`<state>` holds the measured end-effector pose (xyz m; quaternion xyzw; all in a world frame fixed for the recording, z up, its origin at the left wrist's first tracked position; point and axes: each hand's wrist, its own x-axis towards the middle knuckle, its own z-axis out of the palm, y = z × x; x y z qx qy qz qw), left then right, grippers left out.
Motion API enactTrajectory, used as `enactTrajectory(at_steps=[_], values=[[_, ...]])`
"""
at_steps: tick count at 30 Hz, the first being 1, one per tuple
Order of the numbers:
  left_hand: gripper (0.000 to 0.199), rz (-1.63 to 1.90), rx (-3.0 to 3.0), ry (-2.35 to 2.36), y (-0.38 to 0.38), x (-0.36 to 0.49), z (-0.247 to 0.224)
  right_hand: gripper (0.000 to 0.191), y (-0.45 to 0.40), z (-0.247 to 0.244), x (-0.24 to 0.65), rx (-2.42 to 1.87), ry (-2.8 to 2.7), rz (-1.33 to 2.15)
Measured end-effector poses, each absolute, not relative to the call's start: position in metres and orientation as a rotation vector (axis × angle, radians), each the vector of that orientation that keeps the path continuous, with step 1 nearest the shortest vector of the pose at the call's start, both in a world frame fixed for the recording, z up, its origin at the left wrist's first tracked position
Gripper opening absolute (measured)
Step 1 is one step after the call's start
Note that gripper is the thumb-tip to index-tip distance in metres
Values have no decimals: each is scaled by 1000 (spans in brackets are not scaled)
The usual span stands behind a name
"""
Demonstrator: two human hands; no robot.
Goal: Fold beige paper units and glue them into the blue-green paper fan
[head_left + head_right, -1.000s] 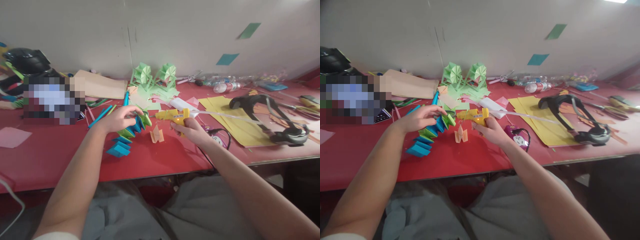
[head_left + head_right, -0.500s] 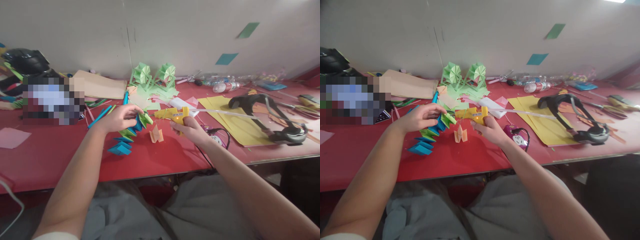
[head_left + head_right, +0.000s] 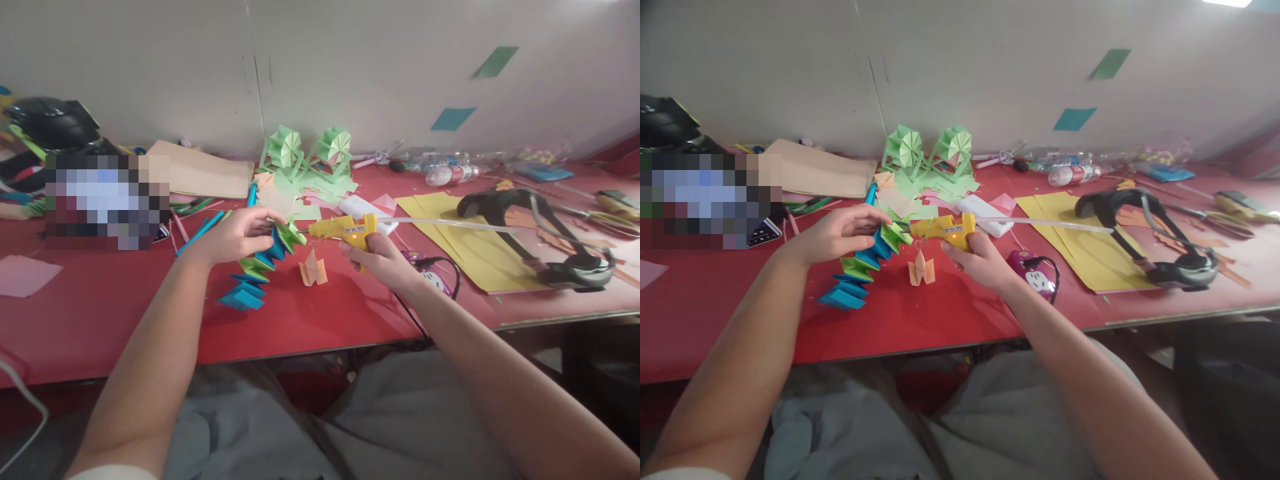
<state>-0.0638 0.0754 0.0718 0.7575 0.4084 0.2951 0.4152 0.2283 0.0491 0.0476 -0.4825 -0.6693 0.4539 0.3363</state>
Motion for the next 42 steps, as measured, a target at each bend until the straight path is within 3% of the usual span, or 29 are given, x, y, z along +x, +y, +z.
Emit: enactTrajectory(at_steps=[12,19,25,29,33,39,42], values=[[39,836,1906,1054,75,-71,77,40,52,42,236,-1270,-1865,1048],[42,842,1902,1086,74,-74,80,26,69,27,240,-1526,-1824,717],[40,768,1965,1058,75,-74,78,33,73,26,236,-1863,-1961,498],[40,743,1978,1054,76,-74,77,50,56,44,238,-2166,-2112,239],[41,738,1972,1058,76,-73,76,53,37,64,242,-2353,-2221,243],[40,718,1974,1036,74,-69,79,55,24,56,214,-1664,-2171,630],[39,691,1980,1024,74,-69,80,47,27,38,190,-1557,-2141,469]])
